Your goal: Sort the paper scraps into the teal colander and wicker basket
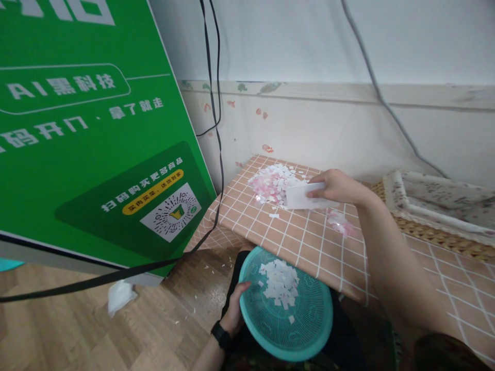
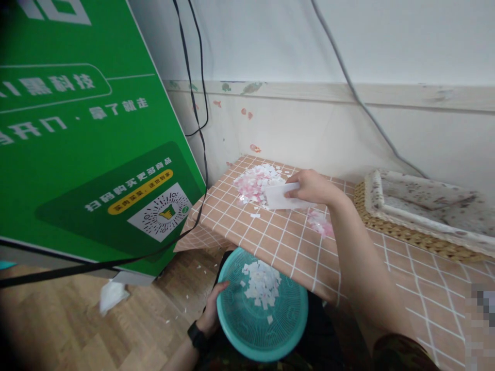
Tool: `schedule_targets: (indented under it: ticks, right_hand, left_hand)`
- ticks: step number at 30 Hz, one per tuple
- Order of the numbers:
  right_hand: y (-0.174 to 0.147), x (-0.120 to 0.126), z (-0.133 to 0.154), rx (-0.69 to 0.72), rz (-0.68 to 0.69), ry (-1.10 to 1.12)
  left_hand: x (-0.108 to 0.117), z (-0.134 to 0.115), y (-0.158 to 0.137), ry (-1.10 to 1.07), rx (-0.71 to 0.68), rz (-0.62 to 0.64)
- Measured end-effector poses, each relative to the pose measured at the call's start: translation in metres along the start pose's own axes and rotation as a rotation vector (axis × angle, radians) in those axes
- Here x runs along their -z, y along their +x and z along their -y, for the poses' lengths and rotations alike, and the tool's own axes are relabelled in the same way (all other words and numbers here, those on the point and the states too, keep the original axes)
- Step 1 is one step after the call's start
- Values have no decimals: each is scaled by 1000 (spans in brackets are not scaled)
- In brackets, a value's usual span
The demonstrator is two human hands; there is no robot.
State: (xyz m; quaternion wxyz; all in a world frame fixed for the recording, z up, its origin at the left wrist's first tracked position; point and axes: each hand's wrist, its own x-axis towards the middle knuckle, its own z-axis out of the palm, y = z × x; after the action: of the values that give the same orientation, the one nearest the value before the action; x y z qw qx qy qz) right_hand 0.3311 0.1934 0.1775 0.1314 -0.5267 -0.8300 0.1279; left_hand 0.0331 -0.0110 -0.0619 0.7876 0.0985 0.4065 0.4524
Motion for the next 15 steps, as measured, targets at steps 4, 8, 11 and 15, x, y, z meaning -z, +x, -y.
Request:
schedule_targets:
  ticks: [4,8,11,15]
  right_hand:
    - [-2,3,-6,-24,-37,-20]
    - [2,-4,-5,-28,-23,-4]
    - [6,-10,1,-12,-9,8]
    - [8,-12,9,31,7,25]
  left_hand:
    - [1,2,1,-7,5,17]
    - [1,1,1,-3,0,-9]
    - [0,0,0,-8,9,-3]
    - [1,1,1,-22,8,3]
